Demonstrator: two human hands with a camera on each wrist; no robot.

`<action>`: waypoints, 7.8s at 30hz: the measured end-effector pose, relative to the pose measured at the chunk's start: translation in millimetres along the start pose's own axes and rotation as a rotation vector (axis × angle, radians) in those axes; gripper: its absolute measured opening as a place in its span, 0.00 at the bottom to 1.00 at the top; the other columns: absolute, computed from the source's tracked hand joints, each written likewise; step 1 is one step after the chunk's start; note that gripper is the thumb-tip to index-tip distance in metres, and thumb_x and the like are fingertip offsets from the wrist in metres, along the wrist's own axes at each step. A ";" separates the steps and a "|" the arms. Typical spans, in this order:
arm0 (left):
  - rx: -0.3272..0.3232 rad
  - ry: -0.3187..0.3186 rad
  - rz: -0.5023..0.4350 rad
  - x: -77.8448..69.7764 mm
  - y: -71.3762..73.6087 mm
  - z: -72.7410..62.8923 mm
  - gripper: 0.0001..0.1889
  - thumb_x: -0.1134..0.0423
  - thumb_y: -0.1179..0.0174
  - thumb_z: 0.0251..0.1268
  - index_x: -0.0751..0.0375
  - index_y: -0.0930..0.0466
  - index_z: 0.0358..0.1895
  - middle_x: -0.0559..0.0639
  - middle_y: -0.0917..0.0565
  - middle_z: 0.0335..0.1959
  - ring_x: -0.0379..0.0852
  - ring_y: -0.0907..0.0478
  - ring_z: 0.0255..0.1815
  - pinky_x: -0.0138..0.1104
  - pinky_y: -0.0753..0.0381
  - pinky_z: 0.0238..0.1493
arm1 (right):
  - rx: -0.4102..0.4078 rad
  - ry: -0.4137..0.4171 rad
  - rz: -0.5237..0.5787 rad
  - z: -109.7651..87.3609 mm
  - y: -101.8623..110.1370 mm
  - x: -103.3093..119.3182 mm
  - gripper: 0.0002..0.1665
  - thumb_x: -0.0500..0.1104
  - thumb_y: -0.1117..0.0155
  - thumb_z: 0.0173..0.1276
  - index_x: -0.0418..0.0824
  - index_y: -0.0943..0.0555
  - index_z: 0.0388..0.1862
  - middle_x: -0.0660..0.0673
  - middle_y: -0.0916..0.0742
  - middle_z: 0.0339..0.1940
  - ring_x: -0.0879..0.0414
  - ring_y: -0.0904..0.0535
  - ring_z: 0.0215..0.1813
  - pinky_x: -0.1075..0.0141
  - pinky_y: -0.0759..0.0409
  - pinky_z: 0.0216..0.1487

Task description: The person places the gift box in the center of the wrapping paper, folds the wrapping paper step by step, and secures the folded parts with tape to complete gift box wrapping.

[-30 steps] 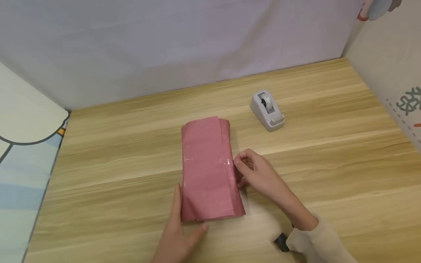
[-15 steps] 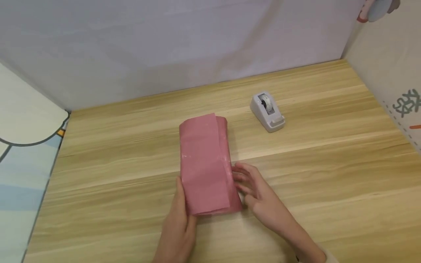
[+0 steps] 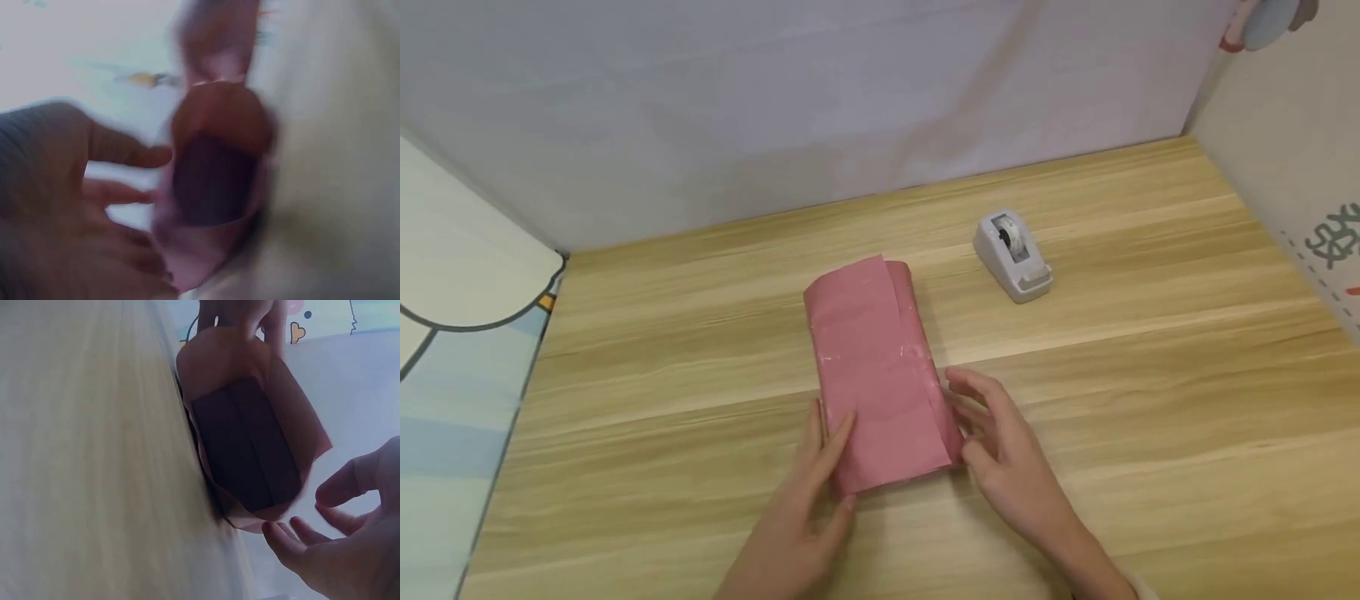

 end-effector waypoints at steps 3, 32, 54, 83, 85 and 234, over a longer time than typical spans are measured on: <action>0.011 -0.115 0.025 -5.2 22.4 -0.9 0.39 0.65 0.37 0.72 0.48 0.42 0.83 0.61 0.57 0.87 0.68 0.60 0.87 0.65 0.48 0.78 | -0.005 0.129 -0.201 -0.4 4.8 13.1 0.41 0.16 0.50 0.62 0.42 0.26 0.71 0.41 0.25 0.74 0.63 0.26 0.73 0.76 0.27 0.71; -0.191 -0.629 0.663 -9.0 23.6 53.0 0.20 0.58 0.30 0.68 0.58 0.13 0.60 0.49 0.14 0.63 0.57 0.19 0.68 0.43 0.23 0.72 | 0.257 0.720 -0.941 15.1 -20.4 29.3 0.24 0.36 0.29 0.61 0.35 0.14 0.58 0.42 0.15 0.62 0.48 0.19 0.65 0.54 0.18 0.66; -0.139 -0.603 0.744 -16.1 25.1 69.0 0.18 0.54 0.25 0.59 0.55 0.14 0.49 0.47 0.12 0.57 0.49 0.20 0.57 0.41 0.17 0.57 | 0.361 0.681 -1.058 8.2 -38.6 26.1 0.29 0.37 0.28 0.63 0.37 0.17 0.65 0.44 0.14 0.64 0.52 0.18 0.66 0.58 0.19 0.67; -0.072 -0.543 1.011 -20.7 7.3 78.5 0.22 0.73 0.30 0.50 0.58 0.30 0.45 0.50 0.30 0.40 0.49 0.30 0.43 0.40 0.23 0.52 | 0.049 -0.174 -0.816 18.6 -11.6 2.2 0.25 0.54 0.24 0.65 0.39 0.24 0.46 0.51 0.21 0.25 0.59 0.30 0.23 0.65 0.33 0.21; -0.044 -0.549 1.050 -21.3 6.8 79.6 0.24 0.70 0.27 0.48 0.57 0.30 0.47 0.50 0.31 0.41 0.48 0.31 0.43 0.38 0.24 0.50 | 0.053 -0.158 -0.830 25.0 -13.7 -1.3 0.24 0.52 0.24 0.65 0.38 0.24 0.45 0.49 0.21 0.23 0.57 0.29 0.22 0.64 0.34 0.21; -0.206 -0.377 1.373 -51.8 -26.6 115.4 0.31 0.23 0.43 0.63 0.49 0.31 0.34 0.42 0.28 0.24 0.40 0.29 0.27 0.30 0.28 0.30 | 0.227 -0.252 -0.881 25.2 -14.2 -0.5 0.27 0.42 0.31 0.64 0.50 0.35 0.11 0.56 0.35 0.12 0.61 0.40 0.18 0.68 0.44 0.19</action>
Point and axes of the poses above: each hand's wrist, its own z-axis towards the middle knuckle, its own y-axis out of the back of the hand, x = y × z, the point moved 4 cm from there along z, towards the middle knuckle
